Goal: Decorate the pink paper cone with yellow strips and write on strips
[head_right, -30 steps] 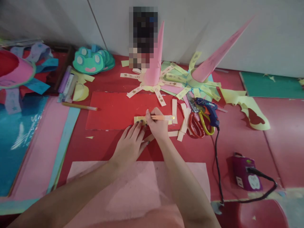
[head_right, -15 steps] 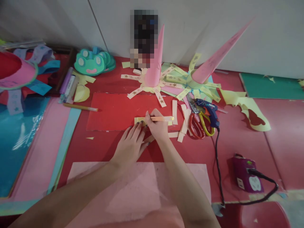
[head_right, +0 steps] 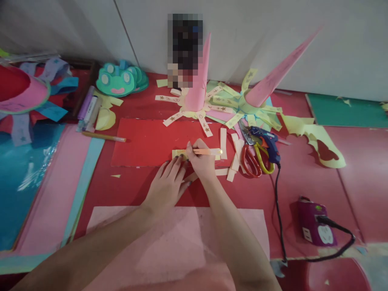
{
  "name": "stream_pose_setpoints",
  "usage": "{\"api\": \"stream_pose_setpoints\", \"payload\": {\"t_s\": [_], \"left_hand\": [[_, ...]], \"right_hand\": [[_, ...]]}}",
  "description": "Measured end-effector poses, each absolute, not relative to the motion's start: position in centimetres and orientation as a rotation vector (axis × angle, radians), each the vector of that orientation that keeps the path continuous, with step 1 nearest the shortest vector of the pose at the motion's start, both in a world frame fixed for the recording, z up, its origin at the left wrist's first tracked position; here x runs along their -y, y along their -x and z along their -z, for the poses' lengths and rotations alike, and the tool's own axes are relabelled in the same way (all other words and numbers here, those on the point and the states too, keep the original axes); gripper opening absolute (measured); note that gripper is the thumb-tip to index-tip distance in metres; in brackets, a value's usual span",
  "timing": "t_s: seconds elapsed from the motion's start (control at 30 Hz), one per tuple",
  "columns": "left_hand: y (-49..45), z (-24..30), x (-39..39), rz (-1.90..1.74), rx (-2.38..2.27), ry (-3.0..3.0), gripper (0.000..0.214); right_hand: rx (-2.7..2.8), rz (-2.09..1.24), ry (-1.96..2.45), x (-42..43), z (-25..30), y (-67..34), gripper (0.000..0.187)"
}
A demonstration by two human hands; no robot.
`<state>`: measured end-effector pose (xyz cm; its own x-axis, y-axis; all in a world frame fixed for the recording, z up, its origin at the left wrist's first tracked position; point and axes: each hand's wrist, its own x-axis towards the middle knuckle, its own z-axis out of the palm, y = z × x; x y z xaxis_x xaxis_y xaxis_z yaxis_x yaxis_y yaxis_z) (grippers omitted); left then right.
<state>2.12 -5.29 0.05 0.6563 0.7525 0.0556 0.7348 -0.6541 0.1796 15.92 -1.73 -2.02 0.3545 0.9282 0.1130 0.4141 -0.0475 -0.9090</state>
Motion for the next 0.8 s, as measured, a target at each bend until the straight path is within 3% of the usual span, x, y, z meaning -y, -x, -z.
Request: {"api": "stream_pose_setpoints", "payload": {"t_s": [0.8], "left_hand": [[-2.16,-0.07,5.27,-0.176,-1.244,-2.752,0.041]], "right_hand": [[1.257,-0.556,1.678,1.75,1.79,-15.87,0.03]]}}
